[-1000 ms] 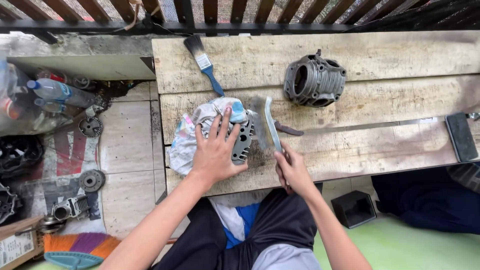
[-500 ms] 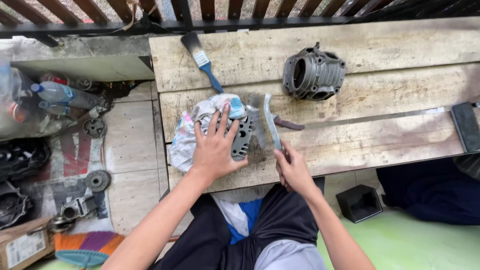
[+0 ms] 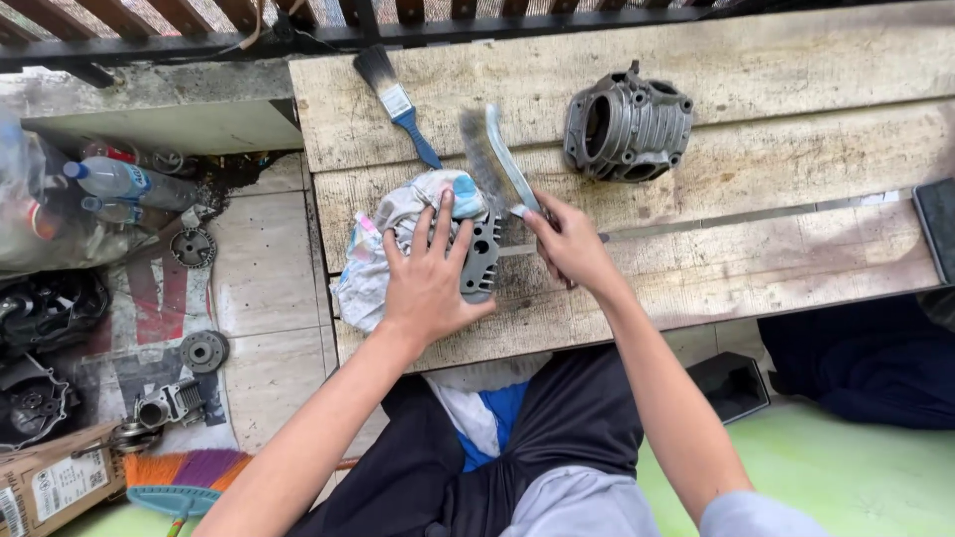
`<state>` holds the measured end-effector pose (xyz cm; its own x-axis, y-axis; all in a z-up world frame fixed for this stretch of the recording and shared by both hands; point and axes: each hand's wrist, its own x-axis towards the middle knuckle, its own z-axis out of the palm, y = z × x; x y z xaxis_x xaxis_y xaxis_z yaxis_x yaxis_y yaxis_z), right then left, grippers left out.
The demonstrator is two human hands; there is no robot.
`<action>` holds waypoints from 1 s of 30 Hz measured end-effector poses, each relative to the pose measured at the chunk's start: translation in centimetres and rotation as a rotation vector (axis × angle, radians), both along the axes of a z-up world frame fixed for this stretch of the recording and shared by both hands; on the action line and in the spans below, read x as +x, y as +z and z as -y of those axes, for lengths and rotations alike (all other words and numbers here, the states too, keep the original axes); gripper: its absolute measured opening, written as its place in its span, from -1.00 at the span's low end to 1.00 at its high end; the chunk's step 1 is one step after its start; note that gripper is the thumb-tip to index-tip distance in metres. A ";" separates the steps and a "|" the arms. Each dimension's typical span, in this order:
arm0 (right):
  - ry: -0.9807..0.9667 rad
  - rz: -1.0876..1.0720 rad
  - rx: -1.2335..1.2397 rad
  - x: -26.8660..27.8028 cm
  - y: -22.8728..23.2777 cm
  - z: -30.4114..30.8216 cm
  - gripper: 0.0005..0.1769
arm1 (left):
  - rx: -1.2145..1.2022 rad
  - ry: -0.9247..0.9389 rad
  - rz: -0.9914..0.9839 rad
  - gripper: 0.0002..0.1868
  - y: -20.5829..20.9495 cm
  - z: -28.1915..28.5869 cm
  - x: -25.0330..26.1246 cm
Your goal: The person scrubs a metal engine cylinder head with a wire brush while holding it steady with a cloth. They work on the surface of the part, removing grime, and occasionally wipe it with the cloth.
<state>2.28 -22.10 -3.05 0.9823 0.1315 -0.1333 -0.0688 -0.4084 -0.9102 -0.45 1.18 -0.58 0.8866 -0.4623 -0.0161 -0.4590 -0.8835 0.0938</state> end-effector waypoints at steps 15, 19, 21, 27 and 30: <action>-0.043 -0.106 -0.386 -1.8 4.6 -1.1 -0.49 | 0.003 0.006 -0.062 0.08 0.2 0.1 0.0; -0.035 -0.110 -0.367 -2.1 4.4 -0.9 -0.50 | -0.011 0.007 -0.067 0.07 0.1 0.2 0.1; -0.044 -0.021 -0.351 -4.0 4.4 -0.6 -0.51 | 0.003 0.011 -0.068 0.06 0.0 0.1 0.3; -0.105 -0.327 0.192 -5.9 1.0 2.0 -0.53 | -0.048 0.011 -0.064 0.03 0.0 0.1 0.1; -0.075 -0.252 0.156 -3.1 0.0 0.6 -0.51 | -0.013 0.003 -0.051 0.03 0.0 0.2 0.2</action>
<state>-0.78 -22.68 -3.05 0.9285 0.0982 -0.3582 -0.3252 -0.2507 -0.9118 -0.28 1.02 -0.54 0.8863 -0.4598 -0.0553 -0.4504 -0.8836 0.1282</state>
